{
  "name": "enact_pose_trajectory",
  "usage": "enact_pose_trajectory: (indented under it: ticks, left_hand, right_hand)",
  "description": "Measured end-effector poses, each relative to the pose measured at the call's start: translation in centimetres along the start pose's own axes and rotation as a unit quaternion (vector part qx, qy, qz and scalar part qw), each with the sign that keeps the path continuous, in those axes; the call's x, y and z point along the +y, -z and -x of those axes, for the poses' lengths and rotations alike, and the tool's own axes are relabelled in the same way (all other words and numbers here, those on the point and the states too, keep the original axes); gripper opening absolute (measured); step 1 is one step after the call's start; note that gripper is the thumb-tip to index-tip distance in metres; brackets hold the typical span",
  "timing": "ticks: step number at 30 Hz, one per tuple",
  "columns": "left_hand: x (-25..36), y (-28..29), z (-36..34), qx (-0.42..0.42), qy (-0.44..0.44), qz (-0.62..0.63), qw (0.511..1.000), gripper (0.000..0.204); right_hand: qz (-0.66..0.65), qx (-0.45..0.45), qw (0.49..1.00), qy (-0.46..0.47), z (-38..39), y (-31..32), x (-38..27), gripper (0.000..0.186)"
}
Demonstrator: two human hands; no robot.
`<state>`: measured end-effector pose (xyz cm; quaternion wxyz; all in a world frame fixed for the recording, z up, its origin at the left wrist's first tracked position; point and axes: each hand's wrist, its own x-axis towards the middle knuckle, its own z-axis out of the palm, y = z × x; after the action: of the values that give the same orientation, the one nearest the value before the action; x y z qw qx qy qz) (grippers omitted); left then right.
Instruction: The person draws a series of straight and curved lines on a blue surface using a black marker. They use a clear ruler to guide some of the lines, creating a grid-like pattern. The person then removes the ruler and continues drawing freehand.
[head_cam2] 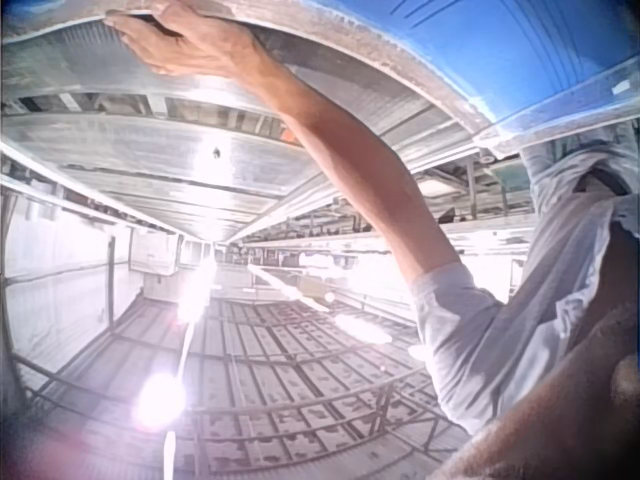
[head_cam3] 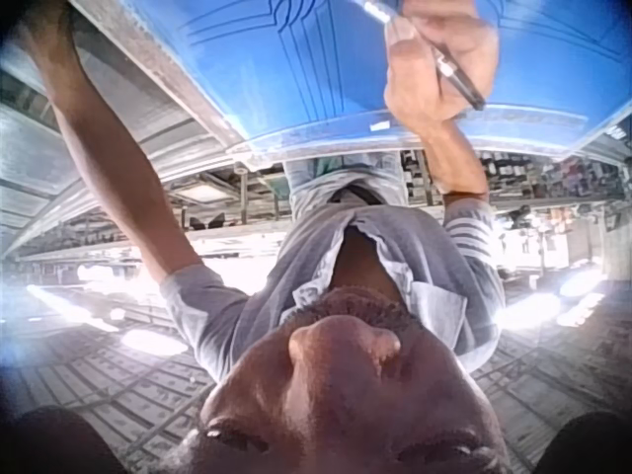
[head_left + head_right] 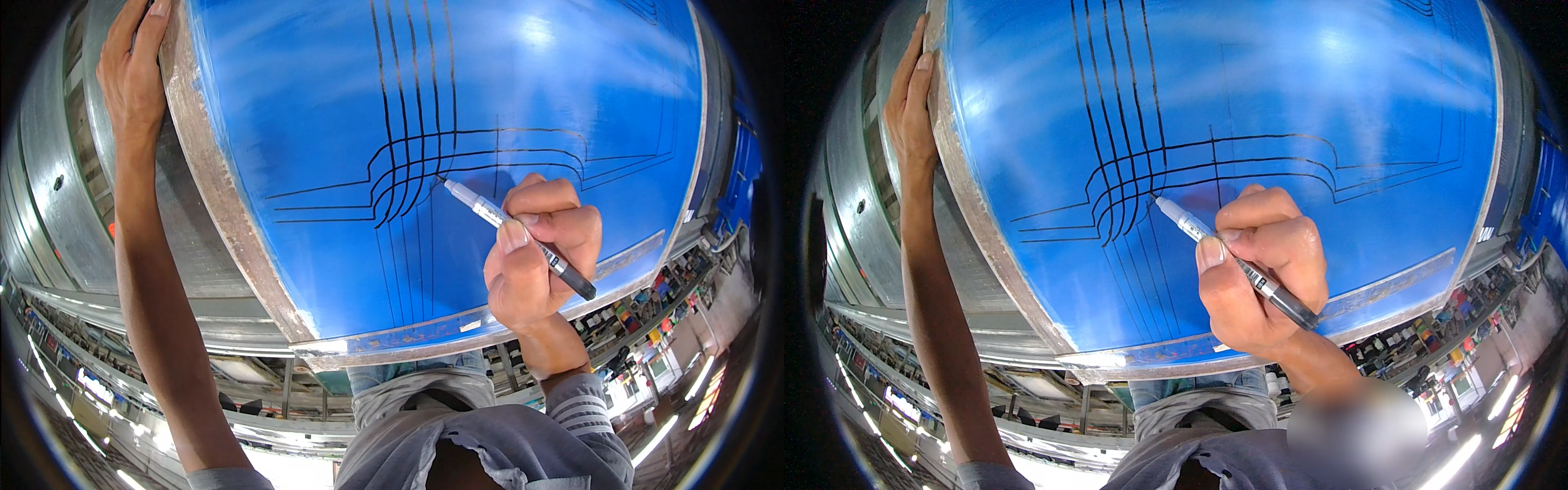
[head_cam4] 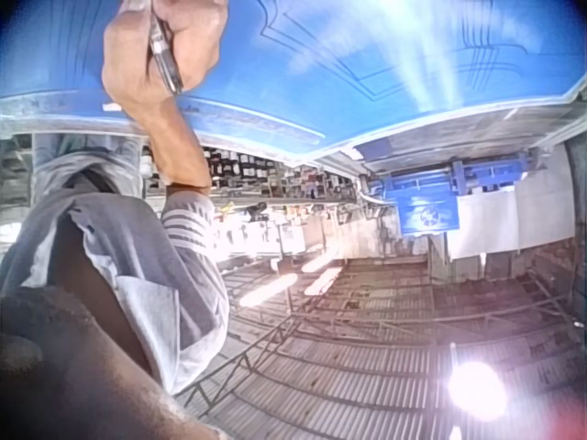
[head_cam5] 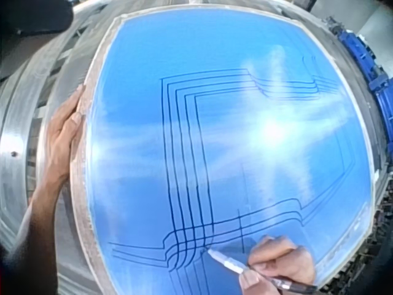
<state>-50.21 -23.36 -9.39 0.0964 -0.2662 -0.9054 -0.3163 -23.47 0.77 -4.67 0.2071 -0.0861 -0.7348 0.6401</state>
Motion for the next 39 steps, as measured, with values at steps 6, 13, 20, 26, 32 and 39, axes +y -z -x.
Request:
enact_pose_trajectory:
  ticks: [6,13,20,26,32,39]
  left_hand:
    - [0.11,0.01,0.10,-0.004,0.001,0.003,1.000,0.048]
    - [0.33,-0.11,0.04,-0.008,0.000,0.012,1.000,0.049]
    - [0.24,-0.09,0.05,-0.009,0.002,-0.009,1.000,0.050]
    - [0.68,-0.10,0.00,-0.007,0.019,0.000,1.000,0.052]
    - [0.59,-0.23,0.01,-0.005,0.025,0.000,1.000,0.052]
    - [0.60,-0.08,0.05,-0.009,0.020,-0.007,1.000,0.051]
  right_hand:
    - [0.001,-0.008,1.000,-0.006,-0.01,0.06,-0.06,0.019]
    - [-0.019,-0.025,0.999,0.005,0.05,0.32,0.13,0.019]
    - [-0.041,-0.046,0.998,0.019,0.08,0.87,0.49,0.023]
    - [-0.041,-0.058,0.997,0.024,-0.09,0.81,0.41,0.023]
    - [-0.035,-0.064,0.997,0.022,-0.10,0.80,0.35,0.022]
    - [-0.028,-0.086,0.996,0.016,-0.22,0.85,0.09,0.022]
